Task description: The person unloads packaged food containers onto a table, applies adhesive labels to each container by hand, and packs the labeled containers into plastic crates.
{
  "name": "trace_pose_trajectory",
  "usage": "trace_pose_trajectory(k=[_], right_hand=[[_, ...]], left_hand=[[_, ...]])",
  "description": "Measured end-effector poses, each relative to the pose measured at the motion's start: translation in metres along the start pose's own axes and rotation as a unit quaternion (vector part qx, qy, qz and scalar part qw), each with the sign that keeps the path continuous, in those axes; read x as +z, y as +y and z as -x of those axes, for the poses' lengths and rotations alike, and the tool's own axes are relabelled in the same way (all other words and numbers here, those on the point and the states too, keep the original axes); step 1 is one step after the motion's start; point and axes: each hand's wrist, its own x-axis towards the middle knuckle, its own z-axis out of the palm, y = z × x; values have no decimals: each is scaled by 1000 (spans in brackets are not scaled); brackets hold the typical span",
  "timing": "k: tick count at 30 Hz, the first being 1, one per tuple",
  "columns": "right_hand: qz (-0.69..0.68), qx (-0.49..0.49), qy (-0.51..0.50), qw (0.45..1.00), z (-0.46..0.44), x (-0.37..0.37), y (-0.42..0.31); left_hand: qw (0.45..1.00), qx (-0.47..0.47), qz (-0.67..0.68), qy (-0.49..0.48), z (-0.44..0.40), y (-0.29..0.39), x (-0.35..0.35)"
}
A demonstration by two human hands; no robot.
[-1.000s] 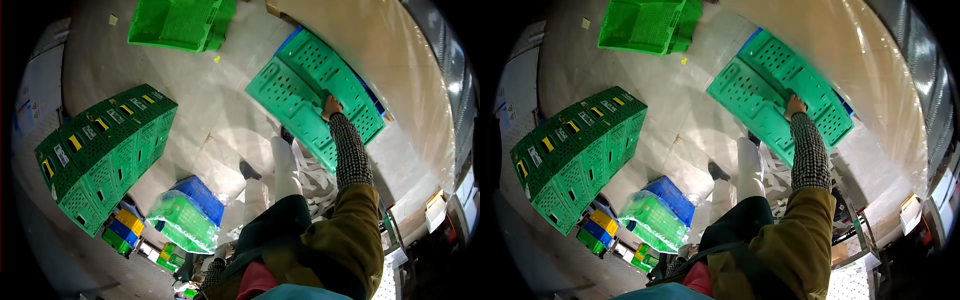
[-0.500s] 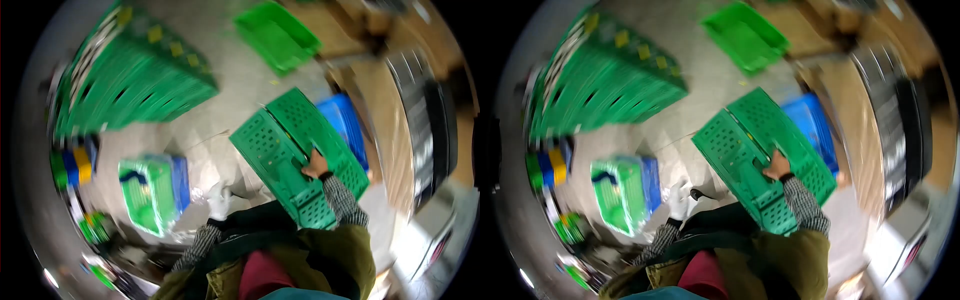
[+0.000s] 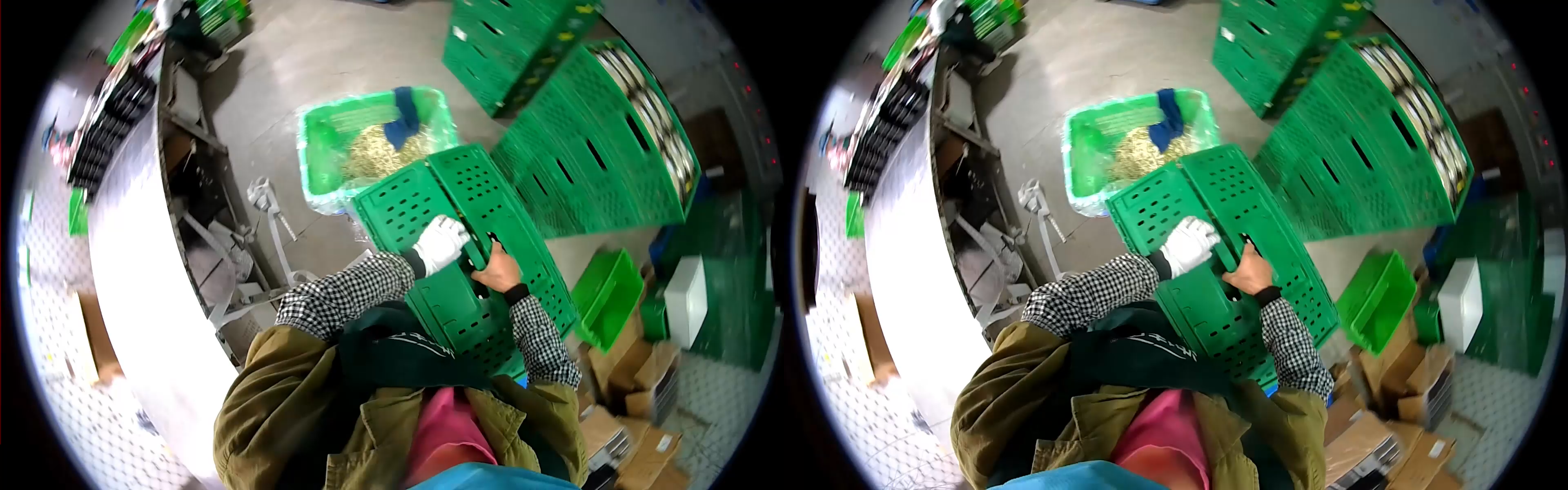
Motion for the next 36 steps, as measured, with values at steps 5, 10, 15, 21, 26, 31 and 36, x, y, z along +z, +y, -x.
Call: trace_pose_trajectory(k=[5, 10, 15, 21, 26, 31, 36], right_hand=[[124, -85, -61, 987, -11, -64, -120], [172, -214, -95, 957, -29, -95, -183], [28, -314, -132, 940, -141, -117, -185], [40, -172, -334, 926, -280, -145, -263], [64, -316, -232, 918, -415, -92, -189], [203, -379, 192, 882, -430, -74, -201], [45, -270, 300, 914, -339, -30, -146]], left_hand=[[996, -85, -17, 22, 47, -29, -104], [994, -98, -3, 37, 87, -46, -154], [984, -88, -138, -66, 111, -82, -87], [963, -107, -240, -65, 111, -155, -36], [994, -91, -51, -40, 119, -125, 5], [879, -170, 223, -385, 63, -142, -62], [793, -450, 274, -304, 25, -230, 3]])
